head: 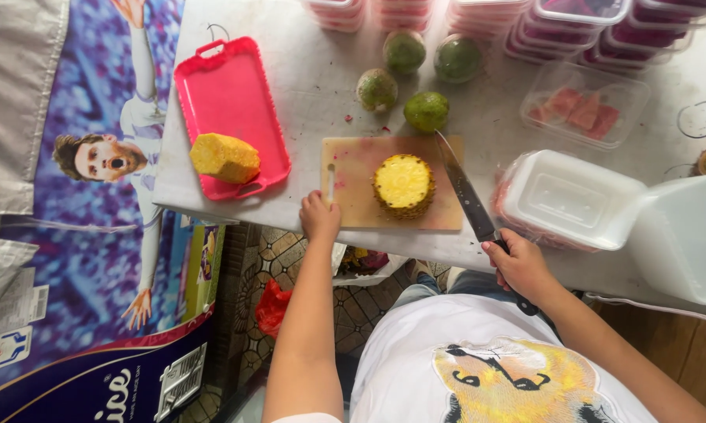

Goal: Slicing and peeling pineapples and placing the pieces into plastic containers

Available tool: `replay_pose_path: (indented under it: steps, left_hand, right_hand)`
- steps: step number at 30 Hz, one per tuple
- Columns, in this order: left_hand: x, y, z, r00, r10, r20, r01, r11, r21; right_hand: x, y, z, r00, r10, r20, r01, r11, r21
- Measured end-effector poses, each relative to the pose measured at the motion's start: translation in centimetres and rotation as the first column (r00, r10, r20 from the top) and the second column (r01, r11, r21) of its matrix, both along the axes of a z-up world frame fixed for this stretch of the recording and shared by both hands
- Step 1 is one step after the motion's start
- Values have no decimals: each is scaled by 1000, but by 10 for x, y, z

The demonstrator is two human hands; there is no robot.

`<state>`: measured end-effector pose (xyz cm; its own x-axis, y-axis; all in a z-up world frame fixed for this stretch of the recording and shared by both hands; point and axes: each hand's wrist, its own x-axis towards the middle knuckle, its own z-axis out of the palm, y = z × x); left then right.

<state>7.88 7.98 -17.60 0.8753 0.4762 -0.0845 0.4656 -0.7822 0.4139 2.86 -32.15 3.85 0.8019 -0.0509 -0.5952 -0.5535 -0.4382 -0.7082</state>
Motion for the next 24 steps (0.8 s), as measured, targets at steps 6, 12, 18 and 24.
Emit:
replay_pose_path:
  steps: [6, 12, 18, 24]
  left_hand:
    - [-19, -28, 48, 990, -33, -137, 40, 998, 43]
    - [-17, -122, 220, 964, -190, 184, 245, 905, -349]
    - [-1, -171, 235, 932, -362, 5, 344, 883, -319]
    - [18, -163, 165, 941, -309, 137, 334, 912, -240]
  right_hand:
    - [8, 5, 4, 999, 37, -36, -39, 998, -40]
    - [10, 7, 9, 1000, 12, -21, -14, 997, -75]
    - [1, -22, -8, 952, 286, 105, -240, 916, -321]
    - [1, -21, 18, 908, 415, 60, -356, 839, -411]
